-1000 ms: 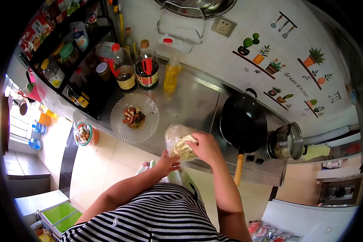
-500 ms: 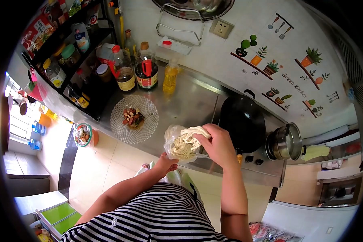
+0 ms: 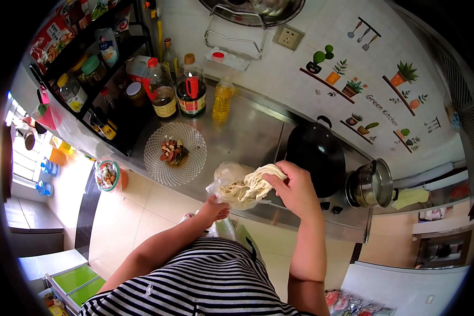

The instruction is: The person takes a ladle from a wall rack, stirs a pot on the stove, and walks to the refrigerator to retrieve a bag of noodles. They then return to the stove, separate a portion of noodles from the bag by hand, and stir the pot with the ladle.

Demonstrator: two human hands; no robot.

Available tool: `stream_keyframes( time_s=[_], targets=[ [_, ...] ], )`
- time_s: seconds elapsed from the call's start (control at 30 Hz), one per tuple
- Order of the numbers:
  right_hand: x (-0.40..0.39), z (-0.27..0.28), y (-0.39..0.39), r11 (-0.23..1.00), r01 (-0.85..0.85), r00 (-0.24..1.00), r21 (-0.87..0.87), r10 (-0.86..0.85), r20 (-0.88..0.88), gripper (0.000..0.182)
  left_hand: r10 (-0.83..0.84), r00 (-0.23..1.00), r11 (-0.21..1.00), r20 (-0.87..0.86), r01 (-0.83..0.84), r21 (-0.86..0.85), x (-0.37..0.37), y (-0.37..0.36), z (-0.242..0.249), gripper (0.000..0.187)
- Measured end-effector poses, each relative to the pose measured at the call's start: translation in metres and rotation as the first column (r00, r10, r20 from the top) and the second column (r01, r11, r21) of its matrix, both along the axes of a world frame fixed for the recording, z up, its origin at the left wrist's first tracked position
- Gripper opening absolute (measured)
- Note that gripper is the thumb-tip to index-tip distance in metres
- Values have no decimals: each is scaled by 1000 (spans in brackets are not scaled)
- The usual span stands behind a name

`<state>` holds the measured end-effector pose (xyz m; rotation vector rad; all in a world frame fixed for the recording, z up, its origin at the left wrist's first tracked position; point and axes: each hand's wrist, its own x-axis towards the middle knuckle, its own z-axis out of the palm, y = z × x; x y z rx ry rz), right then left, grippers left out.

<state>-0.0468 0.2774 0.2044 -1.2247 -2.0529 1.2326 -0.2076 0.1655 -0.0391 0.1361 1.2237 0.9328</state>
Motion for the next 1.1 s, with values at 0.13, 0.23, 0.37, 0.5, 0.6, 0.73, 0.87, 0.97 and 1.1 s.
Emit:
stream_keyframes(
  time_s=[0.13,0.23,0.37,0.5,0.6,0.73,0.87,0.97,1.1],
  targets=[
    [1,-18,0,999,-9,1000,-32,9,5,21,-8,986,1000,-169,4,-21,-2,-21,0,57],
    [1,-22,-2,999,-3,1000,-35,4,27,22,-173,887,975,-427,215,52,-15,-34,8,72],
    [-3,-26,-5,999,-25,999,-21,25,31,23,327,588,681,-740,396,616,0,-17,63,87],
    [-11,-25,-13,997,-67,995,41,69,-72,16,375,624,638,-686,363,679,25,35,99,85],
    [-9,-25,-13,999,-46,992,20,48,-115,16,238,723,656,-648,372,656,19,52,103,71],
    [-3,-36,-16,993,56,977,-105,-77,-199,19,172,815,703,-553,292,648,10,63,71,42],
    [5,-73,-18,968,87,954,-235,-149,-260,24,249,960,714,-125,-95,694,2,64,81,36],
    [6,-99,-22,934,62,901,-351,-204,-383,28,303,949,685,-91,-151,712,-5,60,95,37],
    [7,-134,-25,910,59,860,-410,-255,-442,26,323,944,672,-69,-177,719,-19,57,111,39]
  ],
)
